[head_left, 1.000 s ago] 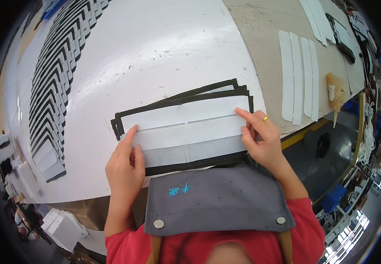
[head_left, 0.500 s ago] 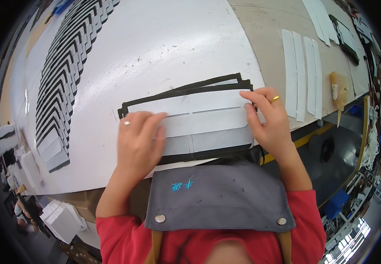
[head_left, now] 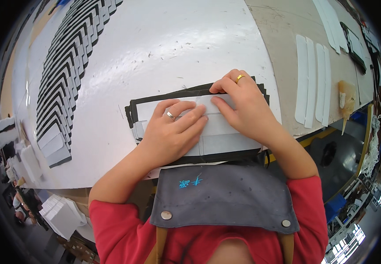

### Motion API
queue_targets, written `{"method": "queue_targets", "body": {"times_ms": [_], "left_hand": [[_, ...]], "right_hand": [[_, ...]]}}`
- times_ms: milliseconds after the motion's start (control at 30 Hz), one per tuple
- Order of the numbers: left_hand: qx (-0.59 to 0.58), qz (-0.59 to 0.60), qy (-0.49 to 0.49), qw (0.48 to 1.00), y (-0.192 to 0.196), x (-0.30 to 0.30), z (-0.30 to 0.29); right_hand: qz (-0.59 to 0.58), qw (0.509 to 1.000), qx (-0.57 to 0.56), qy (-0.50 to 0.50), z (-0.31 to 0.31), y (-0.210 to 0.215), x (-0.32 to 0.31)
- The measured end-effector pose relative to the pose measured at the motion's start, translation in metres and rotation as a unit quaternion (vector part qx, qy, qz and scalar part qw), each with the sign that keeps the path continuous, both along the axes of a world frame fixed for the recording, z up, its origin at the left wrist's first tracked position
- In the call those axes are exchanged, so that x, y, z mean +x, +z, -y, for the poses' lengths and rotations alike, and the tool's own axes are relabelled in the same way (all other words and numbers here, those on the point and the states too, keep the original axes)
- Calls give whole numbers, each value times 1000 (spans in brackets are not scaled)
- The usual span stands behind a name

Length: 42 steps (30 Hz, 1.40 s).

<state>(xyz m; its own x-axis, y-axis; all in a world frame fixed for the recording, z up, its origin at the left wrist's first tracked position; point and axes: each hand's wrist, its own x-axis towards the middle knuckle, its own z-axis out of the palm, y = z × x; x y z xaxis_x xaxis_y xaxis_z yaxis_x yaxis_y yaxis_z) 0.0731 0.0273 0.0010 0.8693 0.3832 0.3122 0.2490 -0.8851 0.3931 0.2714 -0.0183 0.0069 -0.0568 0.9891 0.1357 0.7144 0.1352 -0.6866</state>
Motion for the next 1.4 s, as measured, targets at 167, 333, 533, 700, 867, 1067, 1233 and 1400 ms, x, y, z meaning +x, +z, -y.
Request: {"method": "queue_targets", "body": {"times_ms": [167,333,533,700,867,1067,1233,1400], "left_hand": [[11,-9,1,1000,1,-1,2],[-4,-2,7,1000,0,-1,1],[-27,8,3,1000,1,-2,-1],[-9,38,13,999,-1,1,-1],[16,44,20,999,-4,0,-1],[6,19,24,1000,-1,0,0],[-4,36,18,999,2,3,-1],[-66,9,17,998,3,-8,4]], "right_hand": [[-36,998,-58,-3,-4,3,2],[-44,997,-70,-2,-7,3,3],[10,998,-15,55,-14,2,6],[100,986,115,69,-7,-4,0],[63,984,140,88,-4,-4,-1],[12,990,121,66,-5,-7,1],[-67,996,35,38,-7,-9,4],[-56,998,1,42,-10,-5,1]]}}
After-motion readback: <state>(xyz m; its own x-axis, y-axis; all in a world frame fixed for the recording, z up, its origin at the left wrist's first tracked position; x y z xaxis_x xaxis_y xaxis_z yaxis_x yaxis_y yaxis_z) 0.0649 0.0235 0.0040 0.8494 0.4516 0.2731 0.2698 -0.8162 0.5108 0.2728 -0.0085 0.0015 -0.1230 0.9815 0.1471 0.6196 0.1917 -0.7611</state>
